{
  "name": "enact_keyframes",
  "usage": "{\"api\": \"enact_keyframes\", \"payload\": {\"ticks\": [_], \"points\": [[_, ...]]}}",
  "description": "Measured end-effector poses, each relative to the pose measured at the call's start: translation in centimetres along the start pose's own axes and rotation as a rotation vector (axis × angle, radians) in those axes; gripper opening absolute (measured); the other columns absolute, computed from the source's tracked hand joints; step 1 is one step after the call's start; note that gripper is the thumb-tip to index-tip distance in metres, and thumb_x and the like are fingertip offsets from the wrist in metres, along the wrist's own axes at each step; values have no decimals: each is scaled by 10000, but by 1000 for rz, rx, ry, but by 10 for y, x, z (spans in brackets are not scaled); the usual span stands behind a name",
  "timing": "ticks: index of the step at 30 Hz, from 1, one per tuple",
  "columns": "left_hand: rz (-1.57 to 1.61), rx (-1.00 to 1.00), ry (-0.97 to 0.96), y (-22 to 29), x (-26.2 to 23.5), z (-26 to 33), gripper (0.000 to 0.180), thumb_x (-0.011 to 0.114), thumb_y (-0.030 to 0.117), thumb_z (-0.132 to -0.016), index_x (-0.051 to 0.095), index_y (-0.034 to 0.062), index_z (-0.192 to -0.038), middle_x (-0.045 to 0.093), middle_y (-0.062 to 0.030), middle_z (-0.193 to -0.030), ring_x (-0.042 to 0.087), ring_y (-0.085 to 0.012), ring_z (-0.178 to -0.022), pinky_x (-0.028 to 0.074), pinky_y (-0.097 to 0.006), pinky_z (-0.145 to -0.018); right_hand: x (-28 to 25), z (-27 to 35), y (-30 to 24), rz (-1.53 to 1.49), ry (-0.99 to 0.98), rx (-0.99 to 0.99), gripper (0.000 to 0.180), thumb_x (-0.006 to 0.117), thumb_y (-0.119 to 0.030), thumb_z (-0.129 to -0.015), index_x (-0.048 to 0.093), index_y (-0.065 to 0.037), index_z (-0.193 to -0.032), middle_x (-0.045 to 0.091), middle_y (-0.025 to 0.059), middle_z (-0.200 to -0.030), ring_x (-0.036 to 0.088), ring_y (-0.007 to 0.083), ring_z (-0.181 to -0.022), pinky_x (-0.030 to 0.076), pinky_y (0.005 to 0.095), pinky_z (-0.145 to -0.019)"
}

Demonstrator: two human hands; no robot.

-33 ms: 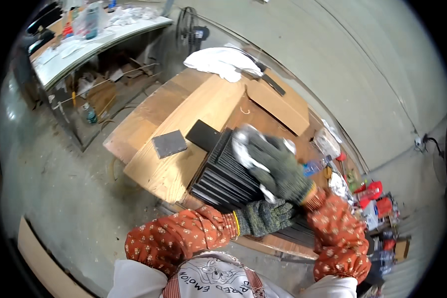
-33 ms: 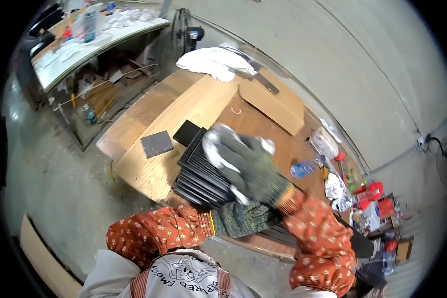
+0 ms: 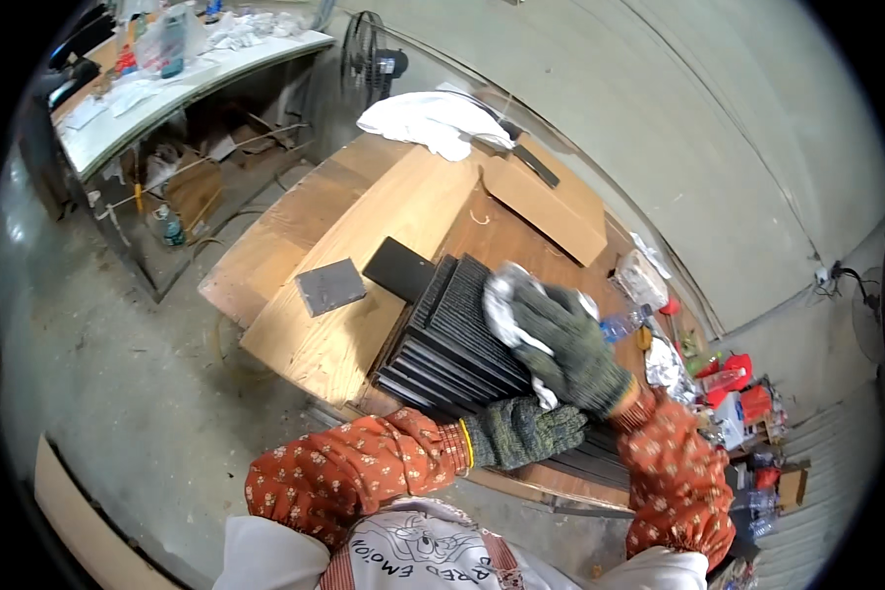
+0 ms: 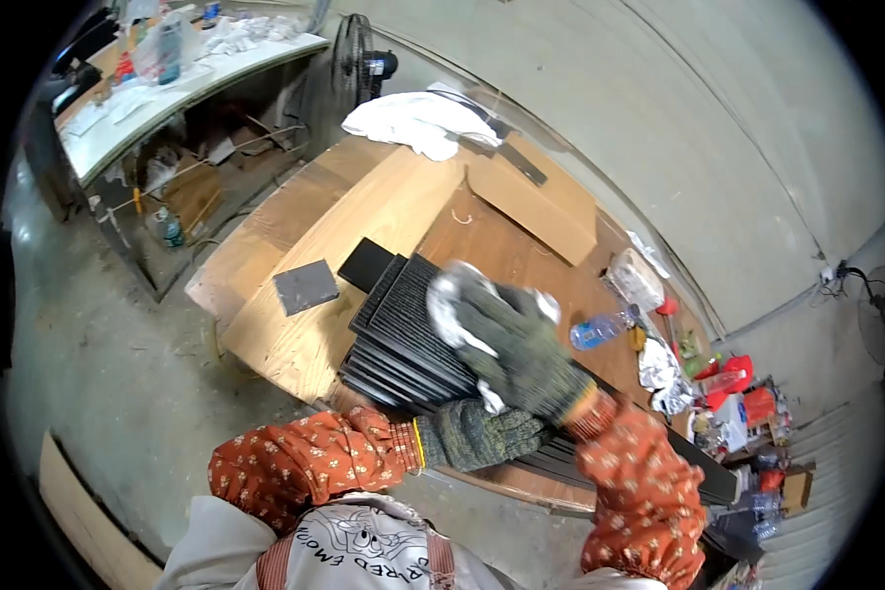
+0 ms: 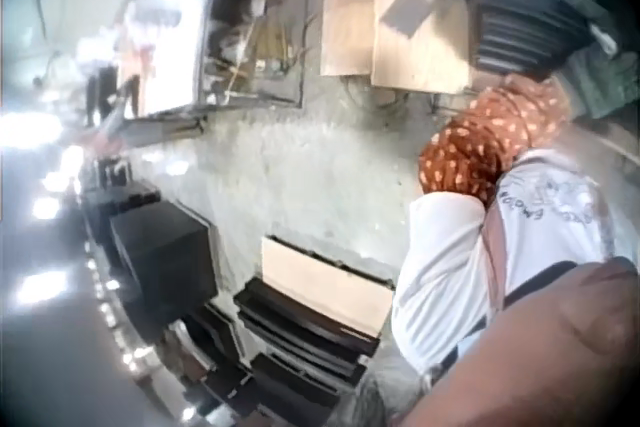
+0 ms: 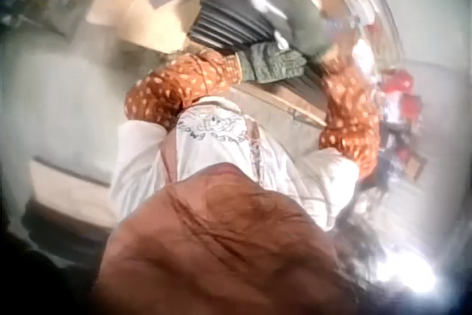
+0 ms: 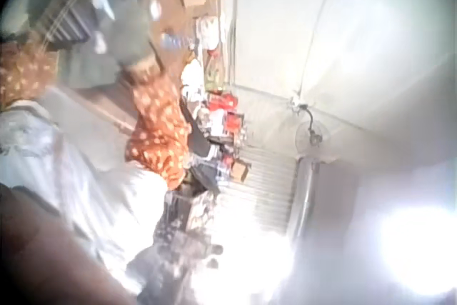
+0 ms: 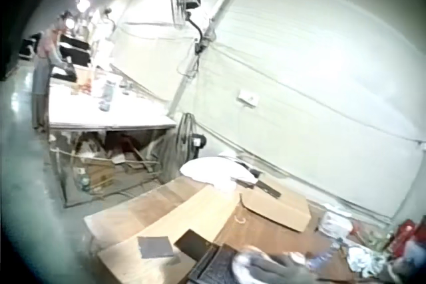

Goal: Cleaning and polishing black furniture planks using a sponge and cloth.

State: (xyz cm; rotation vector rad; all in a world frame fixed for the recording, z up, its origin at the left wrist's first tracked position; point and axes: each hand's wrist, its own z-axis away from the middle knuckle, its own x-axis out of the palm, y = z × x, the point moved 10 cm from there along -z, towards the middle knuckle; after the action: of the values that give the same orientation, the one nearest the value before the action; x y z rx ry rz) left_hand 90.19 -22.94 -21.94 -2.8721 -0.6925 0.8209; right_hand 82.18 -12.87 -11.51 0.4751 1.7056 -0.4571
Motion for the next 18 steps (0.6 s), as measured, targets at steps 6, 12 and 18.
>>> {"api": "enact_keyframes", "payload": {"ticks": [6,12,18], "points": [[41,-120,68,11,6,3,443,416,278,-947,463,129,-1362,460,-121,-1382,432,-260,-1293,321,-431,-1101,-10,-13,-12,52,33,23,434,639,-236,-816,573,-35,-1195,508,195,-1288,515,389,-1060,429,490,-894],[235,-92,79,-10,-28,-12,400,461,245,-900,540,118,-1270,564,-128,-1214,554,-287,-1119,413,-463,-1001,-3,-17,-6,14,32,21,431,614,-296,-867,578,-76,-1235,499,152,-1345,494,409,-1133,430,491,-941],[25,30,-36,-15,-40,-24,458,456,203,-866,505,50,-1295,523,-168,-1310,511,-315,-1209,377,-461,-1075,-34,160,70,19,109,581,399,604,-247,-894,577,-69,-1250,529,162,-1333,518,340,-1196,377,422,-1032]]}}
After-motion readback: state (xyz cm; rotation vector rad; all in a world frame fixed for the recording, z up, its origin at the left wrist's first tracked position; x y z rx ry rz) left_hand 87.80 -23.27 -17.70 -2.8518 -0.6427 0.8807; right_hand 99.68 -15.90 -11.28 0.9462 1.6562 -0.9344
